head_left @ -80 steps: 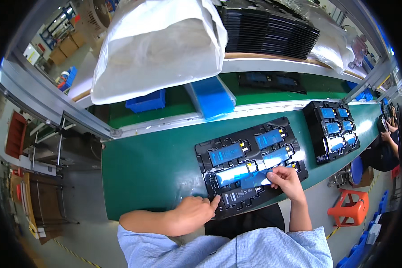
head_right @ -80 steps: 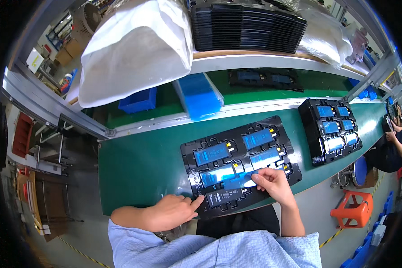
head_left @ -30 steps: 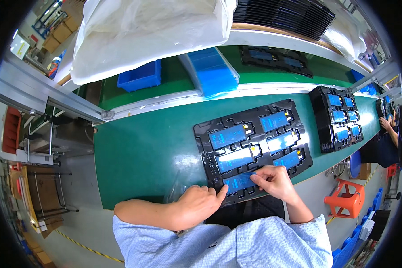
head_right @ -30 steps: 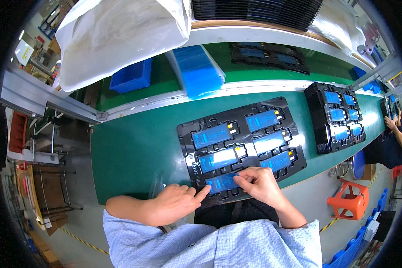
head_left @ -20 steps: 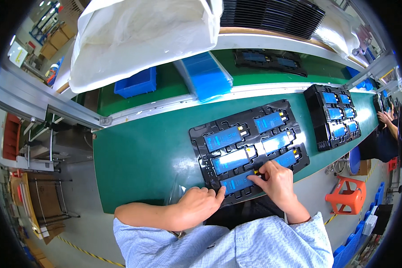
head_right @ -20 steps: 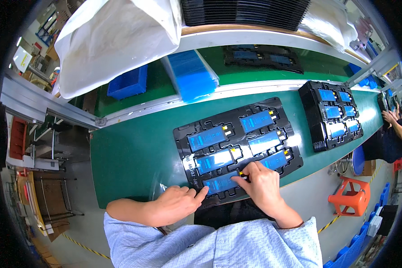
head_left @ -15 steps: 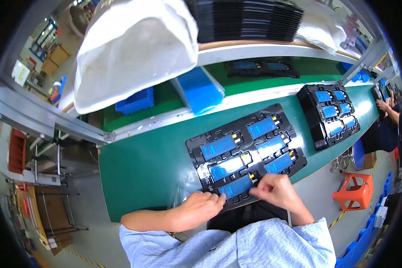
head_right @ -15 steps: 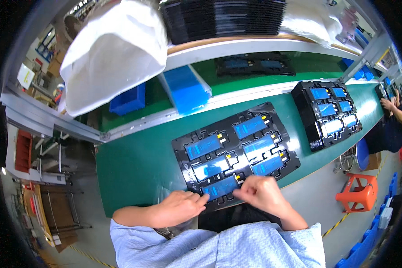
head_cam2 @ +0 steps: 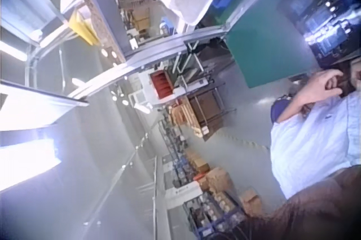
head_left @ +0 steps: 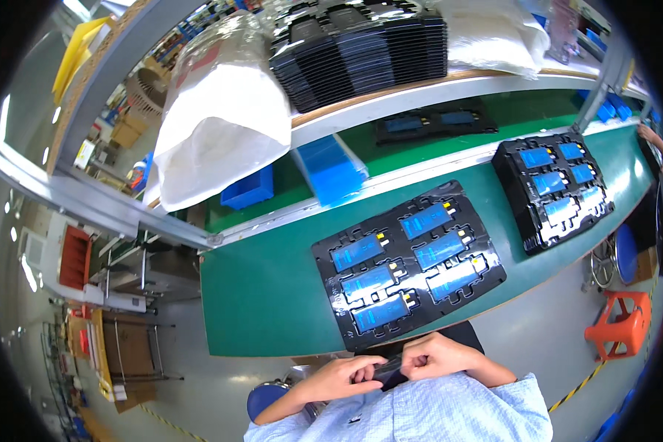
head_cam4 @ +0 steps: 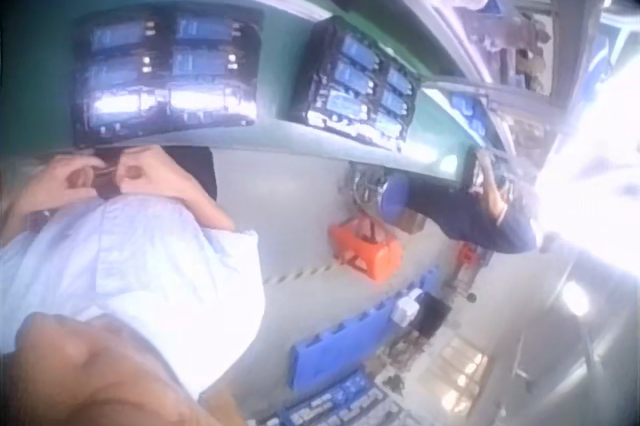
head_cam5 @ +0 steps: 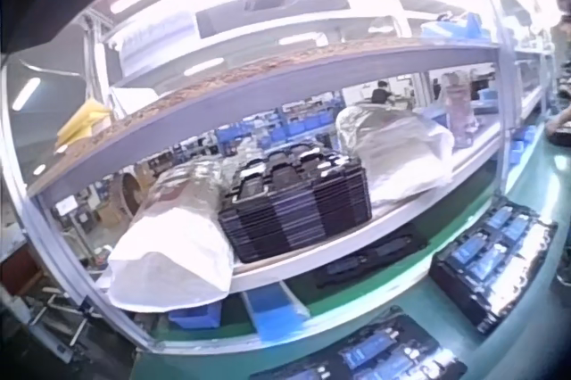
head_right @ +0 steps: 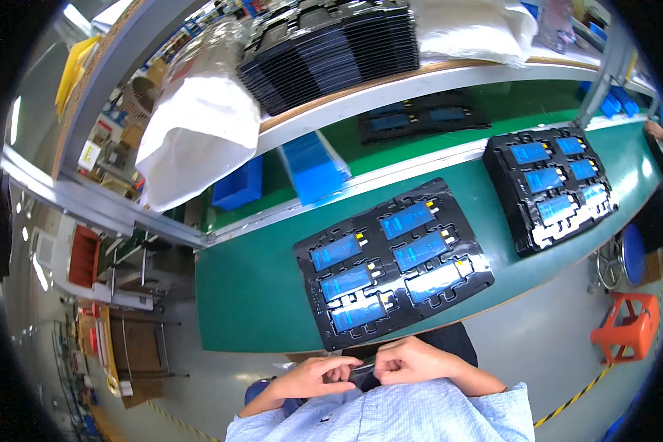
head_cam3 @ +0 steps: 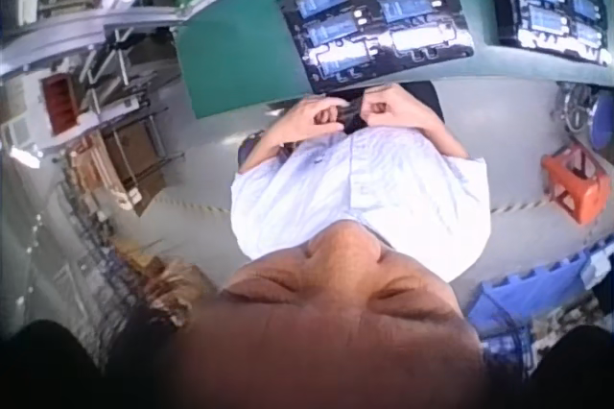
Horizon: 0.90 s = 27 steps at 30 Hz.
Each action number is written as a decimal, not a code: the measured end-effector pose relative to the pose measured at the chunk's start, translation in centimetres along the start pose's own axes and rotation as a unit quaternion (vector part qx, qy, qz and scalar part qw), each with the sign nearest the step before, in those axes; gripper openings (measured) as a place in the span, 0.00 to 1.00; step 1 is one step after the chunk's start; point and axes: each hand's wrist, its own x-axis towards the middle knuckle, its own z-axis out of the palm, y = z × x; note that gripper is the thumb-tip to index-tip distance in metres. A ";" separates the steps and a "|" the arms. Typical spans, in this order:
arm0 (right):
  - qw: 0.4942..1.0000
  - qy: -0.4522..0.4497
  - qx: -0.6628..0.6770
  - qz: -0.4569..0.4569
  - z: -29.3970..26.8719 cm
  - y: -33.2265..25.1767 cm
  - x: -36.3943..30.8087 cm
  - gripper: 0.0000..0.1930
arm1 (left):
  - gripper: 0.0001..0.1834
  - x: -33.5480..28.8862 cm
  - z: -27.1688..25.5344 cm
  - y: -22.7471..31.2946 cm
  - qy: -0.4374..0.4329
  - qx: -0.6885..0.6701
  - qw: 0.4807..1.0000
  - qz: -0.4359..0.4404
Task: The person places blue rectangular components into slots on a black plastic tray. They handle the components one by one, aligning them carefully within the tray's compartments. The person repeats this process for multiple components, filling the tray systematically.
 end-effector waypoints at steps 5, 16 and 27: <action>0.992 -0.042 -0.116 0.037 -0.2 1.8 -0.1 0.07 | 0.12 -5.3 2.9 -8.8 -0.034 -0.296 0.941 -0.162; 0.969 0.051 -0.242 0.014 0.0 6.7 -2.7 0.09 | 0.09 -12.7 11.7 -40.2 0.422 -0.636 0.519 -0.385; 0.847 0.478 -0.206 0.113 -9.1 -0.6 -8.2 0.07 | 0.11 -5.1 4.1 -45.1 0.508 -0.512 0.506 -0.472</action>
